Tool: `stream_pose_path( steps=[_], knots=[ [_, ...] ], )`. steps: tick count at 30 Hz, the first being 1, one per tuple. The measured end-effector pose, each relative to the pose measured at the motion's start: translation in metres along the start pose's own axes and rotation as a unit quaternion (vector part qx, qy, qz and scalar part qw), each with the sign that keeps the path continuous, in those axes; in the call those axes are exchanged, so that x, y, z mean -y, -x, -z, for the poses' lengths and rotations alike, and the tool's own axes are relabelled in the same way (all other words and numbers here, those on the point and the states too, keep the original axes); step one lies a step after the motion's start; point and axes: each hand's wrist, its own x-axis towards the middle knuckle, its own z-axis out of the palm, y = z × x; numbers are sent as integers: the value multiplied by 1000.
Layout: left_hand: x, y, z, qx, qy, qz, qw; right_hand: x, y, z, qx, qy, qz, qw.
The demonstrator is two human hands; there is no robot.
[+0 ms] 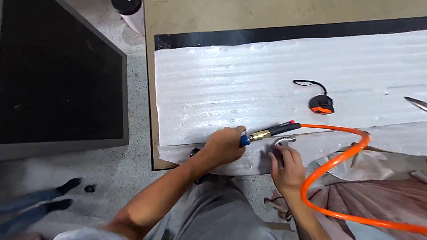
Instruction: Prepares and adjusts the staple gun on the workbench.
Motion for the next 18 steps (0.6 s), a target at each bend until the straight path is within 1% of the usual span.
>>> stream_pose_path(
  steps=[1, 2, 4, 6, 7, 9, 11, 12, 15, 18],
  knots=[
    [0, -2, -3, 1, 5, 1, 1000, 16, 0, -1, 11, -71, 0, 997],
    [1, -6, -7, 1, 0, -1, 1000, 30, -1, -7, 41, -156, -31, 986],
    [-1, -8, -13, 16, -1, 0, 1000, 51, -5, -20, 90, -284, -143, 944],
    [-7, -7, -14, 34, 5, 12, 999, 61, -16, -34, 69, -336, -267, 901],
    [-8, -7, -15, 41, 10, 19, 999, 62, -19, -40, 52, -365, -310, 877],
    [-10, -7, -18, 62, 35, 30, 997, 62, -19, -47, 33, -426, -360, 829],
    [-12, -6, -23, 67, 59, 36, 995, 62, -18, -48, 28, -476, -390, 787],
    [-13, -6, -27, 69, 64, 42, 995, 62, -18, -47, 22, -484, -401, 778],
    [-17, -10, -32, 84, 58, 64, 993, 59, -18, -50, 13, -473, -418, 775],
    [-20, -17, -35, 104, 40, 77, 991, 52, -12, -58, 12, -474, -385, 792]
  ],
)
